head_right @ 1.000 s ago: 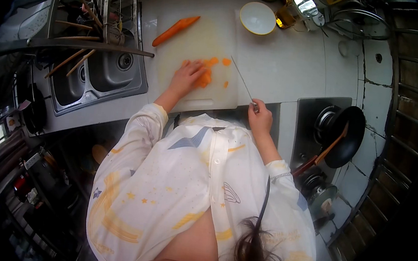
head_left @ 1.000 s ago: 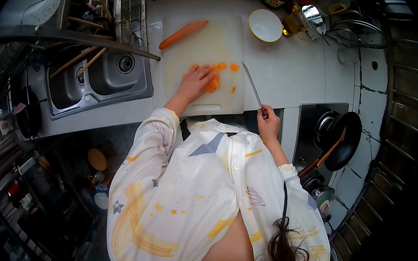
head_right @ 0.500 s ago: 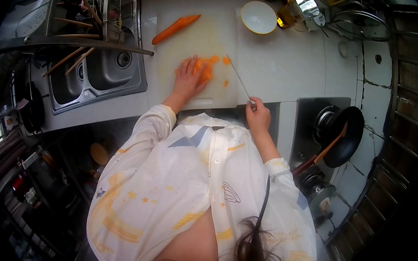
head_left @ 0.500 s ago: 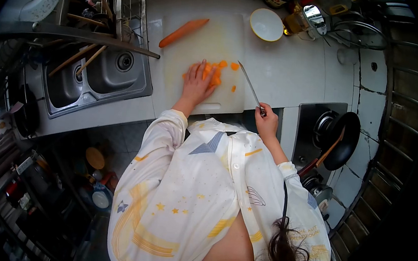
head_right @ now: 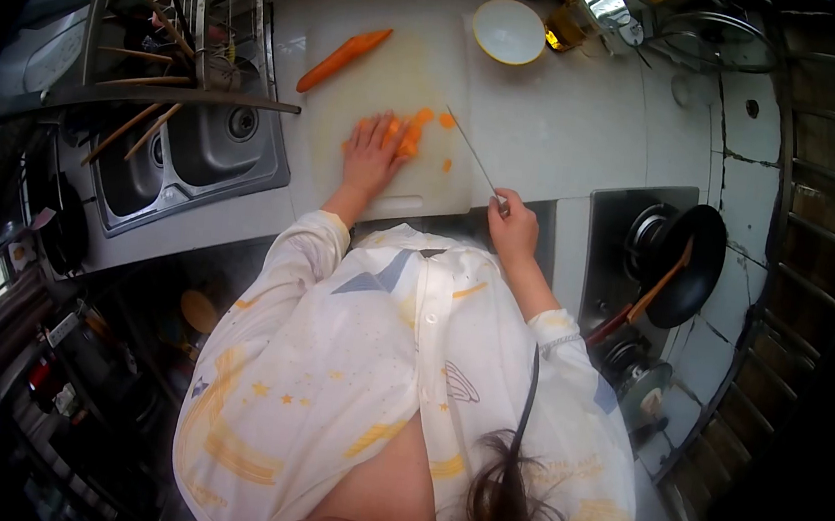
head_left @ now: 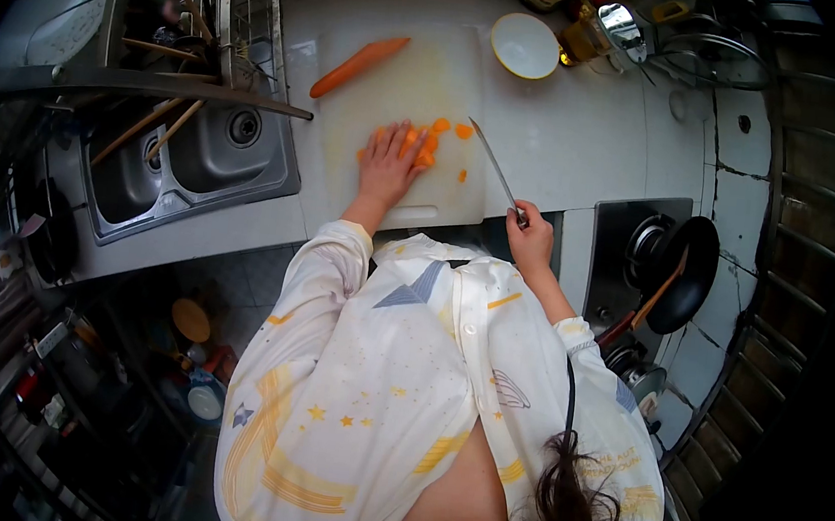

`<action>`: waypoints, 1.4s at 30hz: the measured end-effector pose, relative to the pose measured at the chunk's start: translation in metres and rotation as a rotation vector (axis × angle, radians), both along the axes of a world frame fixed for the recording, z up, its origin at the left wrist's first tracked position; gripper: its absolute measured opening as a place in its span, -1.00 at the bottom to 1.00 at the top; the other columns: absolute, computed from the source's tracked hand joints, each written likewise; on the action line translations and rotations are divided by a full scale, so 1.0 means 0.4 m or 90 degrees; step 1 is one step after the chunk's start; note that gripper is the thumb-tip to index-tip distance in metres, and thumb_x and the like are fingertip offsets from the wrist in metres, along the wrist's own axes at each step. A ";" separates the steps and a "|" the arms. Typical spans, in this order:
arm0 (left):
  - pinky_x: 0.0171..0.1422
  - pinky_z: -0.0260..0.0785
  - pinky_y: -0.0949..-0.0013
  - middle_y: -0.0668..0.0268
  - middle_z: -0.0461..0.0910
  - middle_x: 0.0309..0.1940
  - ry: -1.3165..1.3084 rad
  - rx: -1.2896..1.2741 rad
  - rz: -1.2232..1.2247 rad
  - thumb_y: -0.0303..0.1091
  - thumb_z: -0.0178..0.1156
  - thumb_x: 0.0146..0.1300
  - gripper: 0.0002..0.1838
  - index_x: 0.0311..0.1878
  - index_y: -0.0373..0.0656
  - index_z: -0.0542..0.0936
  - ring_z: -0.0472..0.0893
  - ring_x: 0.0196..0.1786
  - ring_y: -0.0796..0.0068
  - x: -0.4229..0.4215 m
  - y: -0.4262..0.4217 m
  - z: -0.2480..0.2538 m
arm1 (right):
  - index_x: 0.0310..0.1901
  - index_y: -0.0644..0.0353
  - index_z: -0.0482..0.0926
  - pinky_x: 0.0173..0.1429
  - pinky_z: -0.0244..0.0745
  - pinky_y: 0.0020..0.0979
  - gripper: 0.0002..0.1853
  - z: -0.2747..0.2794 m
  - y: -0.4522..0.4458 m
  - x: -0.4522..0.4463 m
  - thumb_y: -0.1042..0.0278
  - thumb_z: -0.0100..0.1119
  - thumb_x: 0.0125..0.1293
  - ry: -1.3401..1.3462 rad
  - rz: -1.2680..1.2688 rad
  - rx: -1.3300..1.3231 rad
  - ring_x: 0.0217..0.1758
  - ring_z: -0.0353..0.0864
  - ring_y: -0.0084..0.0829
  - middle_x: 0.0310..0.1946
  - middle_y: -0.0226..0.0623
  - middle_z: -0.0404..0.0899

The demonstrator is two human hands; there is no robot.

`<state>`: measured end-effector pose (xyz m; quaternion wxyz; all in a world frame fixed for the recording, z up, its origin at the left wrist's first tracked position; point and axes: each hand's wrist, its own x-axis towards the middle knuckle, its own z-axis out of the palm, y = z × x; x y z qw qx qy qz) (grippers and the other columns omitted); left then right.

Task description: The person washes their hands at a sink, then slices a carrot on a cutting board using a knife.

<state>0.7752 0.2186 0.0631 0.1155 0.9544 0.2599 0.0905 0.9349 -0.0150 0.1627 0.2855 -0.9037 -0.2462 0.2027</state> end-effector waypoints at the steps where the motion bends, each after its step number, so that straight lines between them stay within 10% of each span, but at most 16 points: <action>1: 0.55 -0.08 -0.12 0.20 0.17 0.48 -0.001 0.000 -0.001 0.12 0.30 0.10 -0.15 0.48 0.25 0.26 0.16 0.51 0.13 0.000 -0.005 0.004 | -0.13 0.03 0.66 -0.34 0.53 -0.27 -0.81 0.001 0.002 0.002 0.25 0.28 0.24 0.001 0.003 0.002 -0.48 0.66 -0.22 -0.54 -0.23 0.64; 7: 0.53 0.00 -0.05 0.16 0.28 0.41 -0.040 -0.013 0.023 0.04 0.27 0.18 -0.25 0.44 0.14 0.32 0.23 0.46 0.09 0.036 -0.012 0.131 | -0.14 0.20 0.65 -0.48 0.38 -0.44 -0.81 -0.010 0.009 0.002 0.35 0.31 0.24 -0.044 0.008 0.069 -0.64 0.48 -0.51 -0.64 -0.31 0.54; 12: 0.25 0.26 0.08 0.27 0.53 -0.02 -0.031 -0.136 0.114 -0.14 0.32 0.15 -0.63 -0.02 -0.09 0.63 0.43 0.15 0.20 0.169 0.025 0.101 | -0.14 0.12 0.65 -0.41 0.46 -0.36 -0.81 -0.008 0.003 0.014 0.30 0.30 0.24 -0.021 -0.009 0.046 -0.56 0.57 -0.37 -0.58 -0.27 0.59; 21: 0.15 0.35 0.14 0.33 0.58 -0.06 0.038 -0.244 0.247 -0.23 0.37 0.05 -0.92 -0.37 0.07 0.75 0.50 0.08 0.21 0.225 0.049 0.106 | -0.13 0.06 0.66 -0.34 0.53 -0.28 -0.81 -0.011 -0.017 0.017 0.26 0.28 0.24 0.012 -0.040 0.037 -0.49 0.66 -0.23 -0.53 -0.20 0.65; 34: 0.08 0.43 0.19 0.33 0.61 -0.17 -0.054 -0.243 0.016 -0.33 0.32 0.00 -0.93 -0.40 0.02 0.73 0.54 0.00 0.22 0.281 0.048 0.080 | -0.15 0.20 0.64 -0.46 0.41 -0.45 -0.81 -0.025 -0.017 0.020 0.35 0.31 0.24 -0.017 -0.033 0.080 -0.62 0.52 -0.49 -0.61 -0.28 0.57; 38: 0.05 0.44 0.18 0.33 0.61 -0.20 -0.030 -0.152 -0.070 -0.37 0.25 0.03 -0.92 -0.37 -0.03 0.68 0.56 -0.06 0.23 0.307 0.037 0.060 | -0.12 0.06 0.66 -0.33 0.53 -0.28 -0.80 -0.015 -0.023 0.021 0.27 0.28 0.24 0.017 -0.056 0.033 -0.48 0.66 -0.23 -0.51 -0.21 0.66; 42: 0.01 0.46 0.19 0.26 0.60 -0.22 0.019 -0.106 -0.100 -0.41 0.17 0.10 -0.87 -0.27 -0.05 0.64 0.58 -0.10 0.20 0.313 0.030 0.056 | -0.15 0.22 0.64 -0.45 0.40 -0.46 -0.81 -0.026 -0.039 0.014 0.36 0.32 0.24 -0.028 -0.047 0.084 -0.61 0.51 -0.52 -0.60 -0.30 0.58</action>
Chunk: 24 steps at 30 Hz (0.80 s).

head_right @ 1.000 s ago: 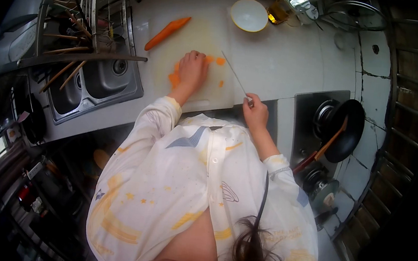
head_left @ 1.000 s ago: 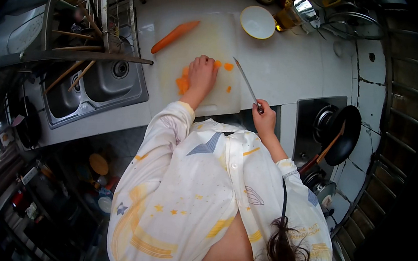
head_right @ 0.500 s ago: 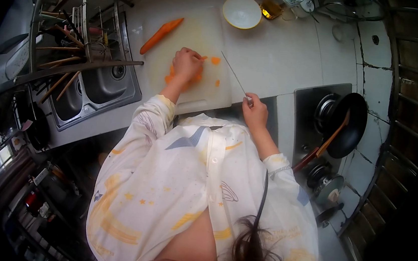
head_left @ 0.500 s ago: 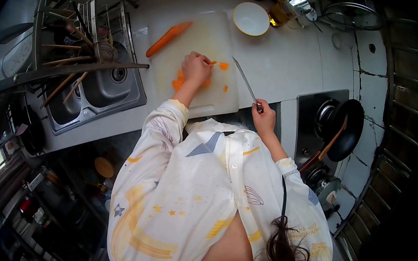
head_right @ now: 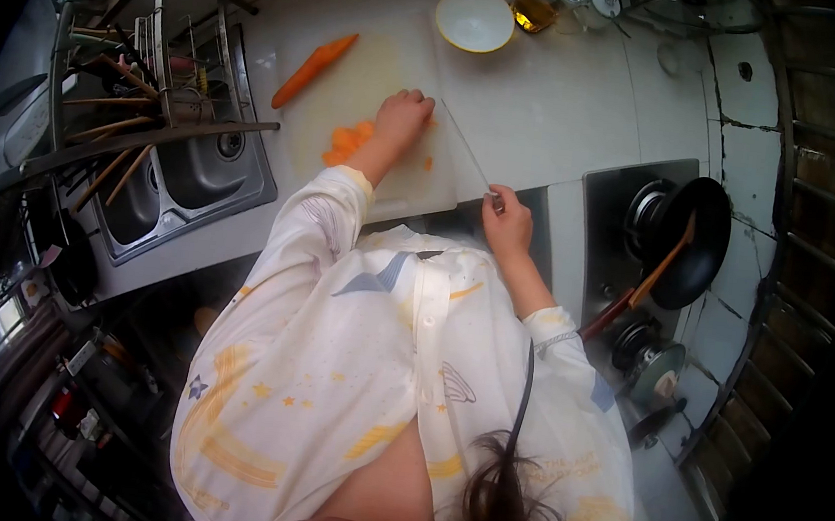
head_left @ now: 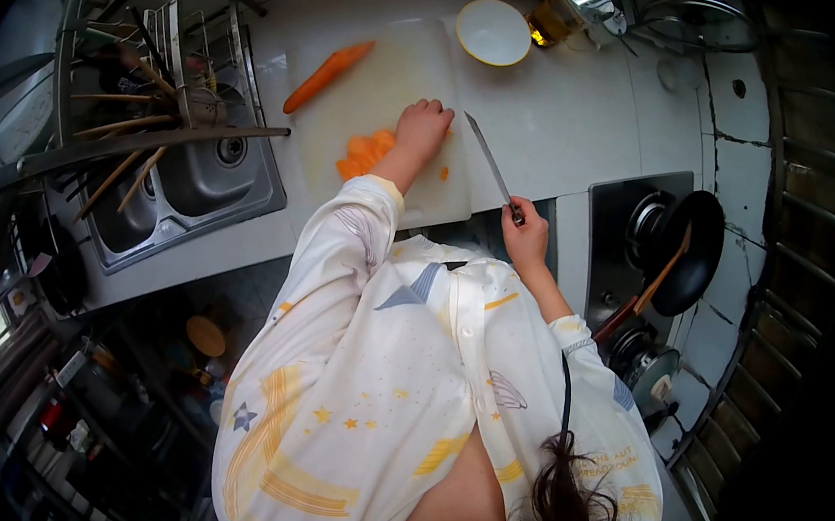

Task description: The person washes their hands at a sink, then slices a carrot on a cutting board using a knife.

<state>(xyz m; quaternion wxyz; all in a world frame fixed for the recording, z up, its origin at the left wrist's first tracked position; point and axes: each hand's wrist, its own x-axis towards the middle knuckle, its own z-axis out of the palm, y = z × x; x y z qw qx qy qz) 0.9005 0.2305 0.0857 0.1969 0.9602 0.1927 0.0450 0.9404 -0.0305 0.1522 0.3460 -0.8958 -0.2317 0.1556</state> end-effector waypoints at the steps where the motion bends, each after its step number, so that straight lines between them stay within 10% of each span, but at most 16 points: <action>1: 0.01 0.46 0.19 0.26 0.60 -0.22 0.001 0.000 0.000 -0.41 0.17 0.10 -0.87 -0.27 -0.05 0.64 0.58 -0.10 0.20 0.002 -0.002 0.004 | -0.15 0.23 0.64 -0.45 0.41 -0.47 -0.81 0.000 -0.001 0.000 0.36 0.32 0.25 0.003 -0.003 -0.006 -0.61 0.51 -0.52 -0.59 -0.30 0.58; 10: -0.06 0.48 0.11 0.20 0.59 -0.32 -0.005 -0.121 0.061 -0.40 0.23 0.09 -0.86 -0.24 -0.10 0.63 0.60 -0.17 0.15 -0.047 -0.020 0.016 | -0.11 0.10 0.66 -0.33 0.54 -0.30 -0.79 0.002 0.007 0.008 0.29 0.29 0.23 0.034 0.003 -0.016 -0.49 0.67 -0.27 -0.53 -0.21 0.65; 13: -0.09 0.49 0.28 0.30 0.59 -0.32 -0.085 -0.300 0.222 -0.46 0.29 0.04 -0.92 -0.36 -0.12 0.64 0.61 -0.21 0.32 -0.125 -0.025 0.044 | -0.11 0.11 0.66 -0.33 0.53 -0.31 -0.79 0.003 0.017 0.014 0.29 0.29 0.23 0.050 0.020 -0.038 -0.49 0.66 -0.27 -0.54 -0.22 0.64; 14: -0.12 0.50 0.34 0.33 0.60 -0.35 -0.175 -0.405 0.307 -0.47 0.33 0.02 -0.89 -0.33 -0.13 0.64 0.61 -0.26 0.39 -0.176 -0.023 0.020 | -0.13 0.27 0.63 -0.45 0.38 -0.48 -0.80 -0.007 0.019 0.014 0.37 0.30 0.27 0.016 0.043 0.003 -0.60 0.47 -0.59 -0.62 -0.32 0.56; 24: -0.20 0.51 0.45 0.34 0.63 -0.41 -0.117 -0.539 0.677 -0.43 0.47 -0.02 -0.67 -0.16 -0.18 0.61 0.62 -0.41 0.52 -0.481 -0.015 -0.030 | -0.11 0.08 0.65 -0.35 0.50 -0.34 -0.78 0.000 0.087 0.013 0.26 0.29 0.24 0.048 0.093 -0.055 -0.52 0.61 -0.30 -0.57 -0.27 0.60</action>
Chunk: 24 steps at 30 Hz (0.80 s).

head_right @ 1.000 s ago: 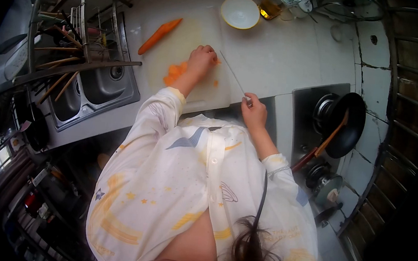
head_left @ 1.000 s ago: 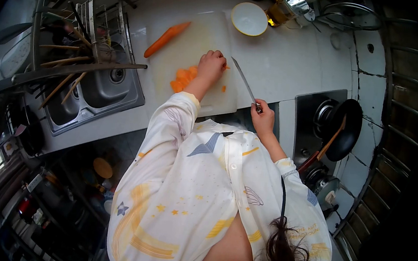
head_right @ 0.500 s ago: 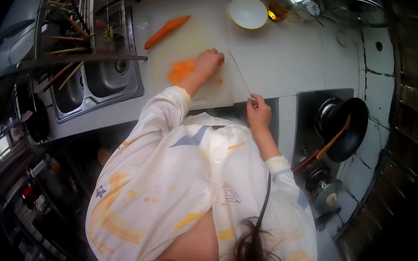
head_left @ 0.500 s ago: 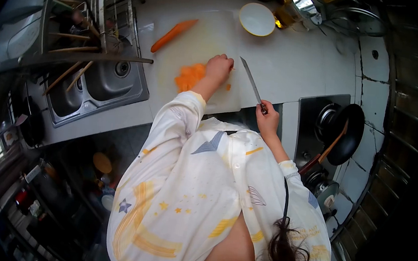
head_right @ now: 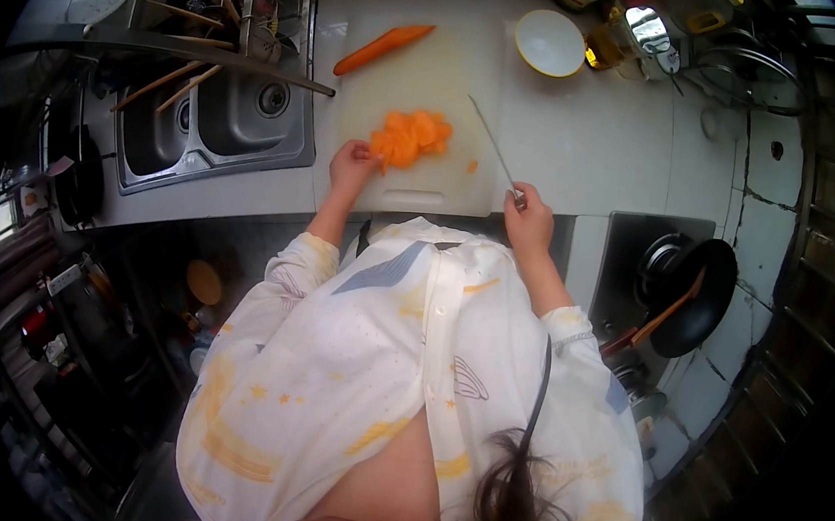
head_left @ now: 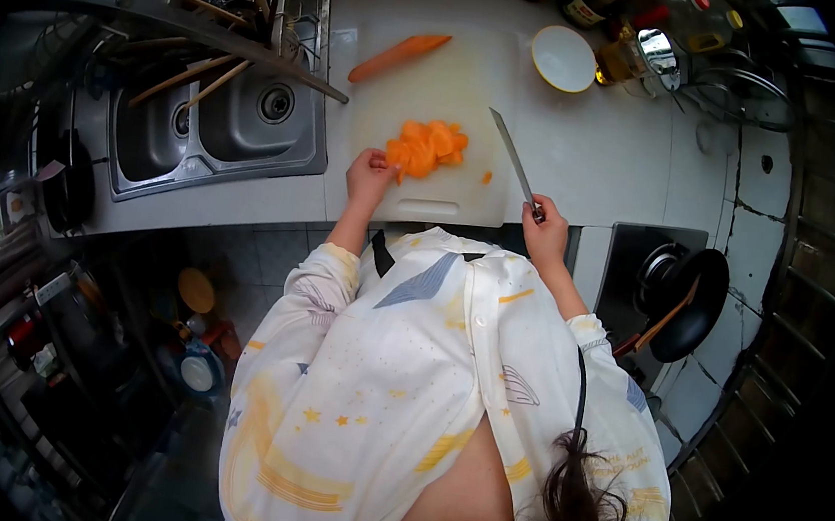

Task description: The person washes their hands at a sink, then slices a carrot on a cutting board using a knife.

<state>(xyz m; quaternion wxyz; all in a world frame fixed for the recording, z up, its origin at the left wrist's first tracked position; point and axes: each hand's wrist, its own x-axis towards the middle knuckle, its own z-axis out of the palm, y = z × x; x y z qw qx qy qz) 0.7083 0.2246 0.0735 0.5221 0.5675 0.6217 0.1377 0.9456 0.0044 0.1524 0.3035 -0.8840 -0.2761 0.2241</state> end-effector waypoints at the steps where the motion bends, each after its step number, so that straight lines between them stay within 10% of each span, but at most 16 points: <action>1: -0.19 0.51 0.41 0.32 0.61 -0.37 0.019 0.080 -0.053 -0.41 0.50 -0.05 -0.62 -0.13 -0.18 0.59 0.61 -0.39 0.48 -0.001 -0.005 0.010 | -0.11 0.07 0.65 -0.35 0.50 -0.35 -0.78 0.004 0.008 -0.003 0.25 0.29 0.23 0.007 0.001 0.007 -0.52 0.61 -0.31 -0.57 -0.27 0.60; 6: -0.12 0.51 0.27 0.22 0.54 -0.22 0.125 0.272 -0.087 -0.35 0.49 -0.04 -0.56 -0.07 -0.17 0.56 0.62 -0.22 0.29 0.049 -0.046 0.108 | -0.11 0.06 0.65 -0.34 0.50 -0.35 -0.78 0.003 0.014 -0.008 0.25 0.29 0.24 0.012 0.000 0.015 -0.52 0.61 -0.33 -0.55 -0.28 0.61; 8: -0.06 0.50 0.20 0.21 0.51 -0.15 0.107 0.501 -0.290 -0.33 0.39 0.07 -0.65 -0.06 -0.13 0.57 0.58 -0.08 0.20 0.076 -0.073 0.077 | -0.12 0.24 0.64 -0.45 0.33 -0.52 -0.80 0.008 0.010 -0.012 0.37 0.31 0.25 -0.007 0.000 0.056 -0.59 0.40 -0.65 -0.63 -0.41 0.51; 14: -0.04 0.50 0.20 0.20 0.53 -0.19 -0.017 0.479 -0.696 -0.41 0.18 0.14 -0.81 -0.15 -0.12 0.59 0.57 -0.07 0.16 0.271 -0.127 0.056 | -0.13 0.24 0.64 -0.45 0.35 -0.50 -0.79 0.012 -0.005 -0.003 0.36 0.32 0.25 -0.027 -0.019 0.067 -0.60 0.42 -0.63 -0.64 -0.39 0.52; 24: -0.19 0.55 0.18 0.21 0.58 -0.29 0.160 0.473 -0.783 -0.41 0.15 0.09 -0.86 -0.27 -0.10 0.61 0.63 -0.16 0.18 0.351 -0.157 0.015 | -0.14 0.24 0.64 -0.46 0.37 -0.48 -0.80 0.014 -0.030 -0.003 0.36 0.32 0.25 -0.046 -0.001 0.072 -0.62 0.45 -0.59 -0.64 -0.34 0.54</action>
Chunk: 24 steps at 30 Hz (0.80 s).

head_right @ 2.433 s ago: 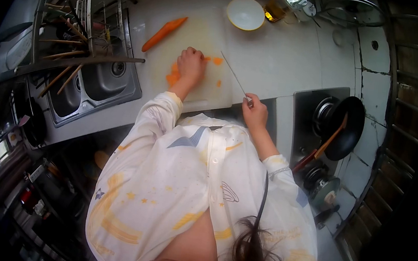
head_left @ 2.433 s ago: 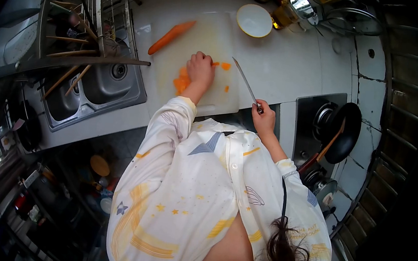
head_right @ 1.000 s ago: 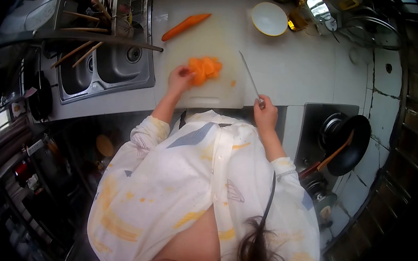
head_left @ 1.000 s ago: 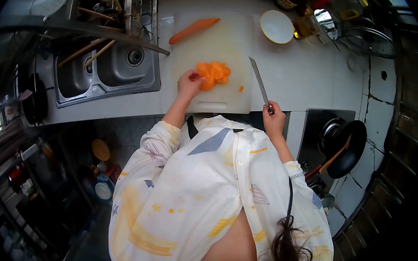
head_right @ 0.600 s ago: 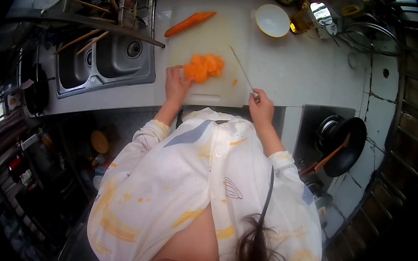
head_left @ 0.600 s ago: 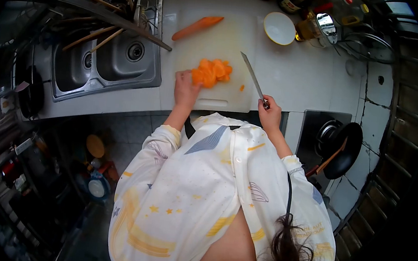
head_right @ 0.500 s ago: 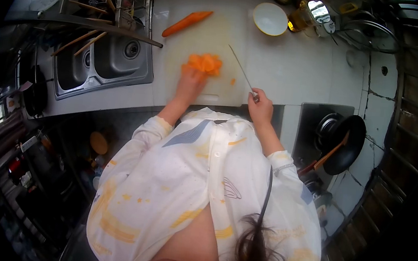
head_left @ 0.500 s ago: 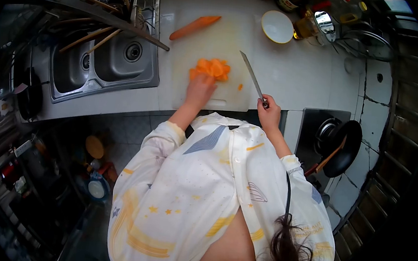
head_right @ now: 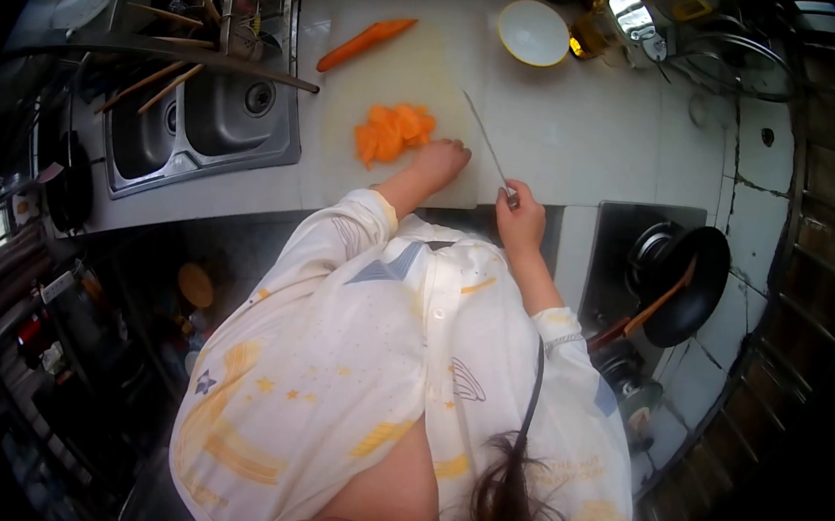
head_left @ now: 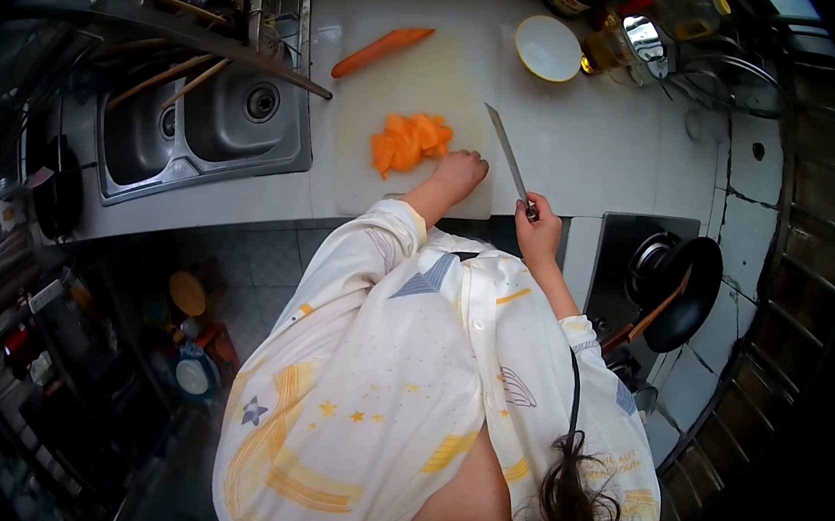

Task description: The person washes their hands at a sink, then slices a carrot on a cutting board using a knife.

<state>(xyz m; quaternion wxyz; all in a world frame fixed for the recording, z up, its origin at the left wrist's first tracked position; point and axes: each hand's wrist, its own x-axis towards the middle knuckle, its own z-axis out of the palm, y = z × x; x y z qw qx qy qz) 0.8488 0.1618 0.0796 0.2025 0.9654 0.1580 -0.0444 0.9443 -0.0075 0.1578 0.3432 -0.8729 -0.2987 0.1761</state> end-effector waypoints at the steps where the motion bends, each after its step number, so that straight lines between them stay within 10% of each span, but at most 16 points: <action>1: -0.19 0.55 0.18 0.22 0.58 -0.30 -0.029 0.016 -0.003 -0.41 0.14 0.10 -0.89 -0.30 -0.10 0.62 0.64 -0.17 0.20 -0.011 0.001 -0.003 | -0.14 0.24 0.64 -0.46 0.37 -0.48 -0.80 0.001 0.004 -0.001 0.37 0.32 0.25 0.005 0.000 -0.002 -0.62 0.44 -0.59 -0.64 -0.35 0.53; 9: -0.18 0.52 0.14 0.18 0.60 -0.34 -0.070 -0.113 0.085 -0.43 0.22 0.03 -0.90 -0.34 -0.13 0.61 0.63 -0.20 0.11 -0.154 0.026 0.004 | -0.14 0.24 0.64 -0.47 0.34 -0.50 -0.81 -0.014 0.046 0.001 0.37 0.31 0.26 0.037 0.027 0.003 -0.61 0.41 -0.63 -0.65 -0.40 0.51; 13: -0.15 0.51 0.18 0.18 0.62 -0.27 -0.177 -0.237 0.474 -0.38 0.25 0.16 -0.89 -0.24 -0.11 0.66 0.64 -0.19 0.12 -0.290 0.084 0.061 | -0.14 0.24 0.64 -0.47 0.30 -0.52 -0.82 -0.020 0.060 -0.003 0.37 0.30 0.27 0.047 0.039 -0.004 -0.61 0.36 -0.66 -0.66 -0.43 0.48; 17: -0.14 0.51 0.19 0.18 0.61 -0.29 -0.239 -0.180 0.519 -0.39 0.28 0.15 -0.85 -0.19 -0.09 0.67 0.64 -0.19 0.13 -0.363 0.137 0.034 | -0.10 0.07 0.66 -0.35 0.50 -0.34 -0.77 -0.022 0.062 -0.003 0.22 0.28 0.24 0.090 0.030 -0.064 -0.52 0.62 -0.34 -0.55 -0.28 0.62; 24: -0.16 0.50 0.15 0.18 0.58 -0.24 -0.238 -0.032 0.361 -0.42 0.26 0.14 -0.91 -0.27 -0.14 0.63 0.62 -0.23 0.11 -0.254 0.086 -0.007 | -0.10 0.06 0.66 -0.34 0.50 -0.34 -0.77 -0.007 0.057 -0.007 0.22 0.28 0.24 0.087 0.009 -0.078 -0.51 0.62 -0.35 -0.54 -0.28 0.62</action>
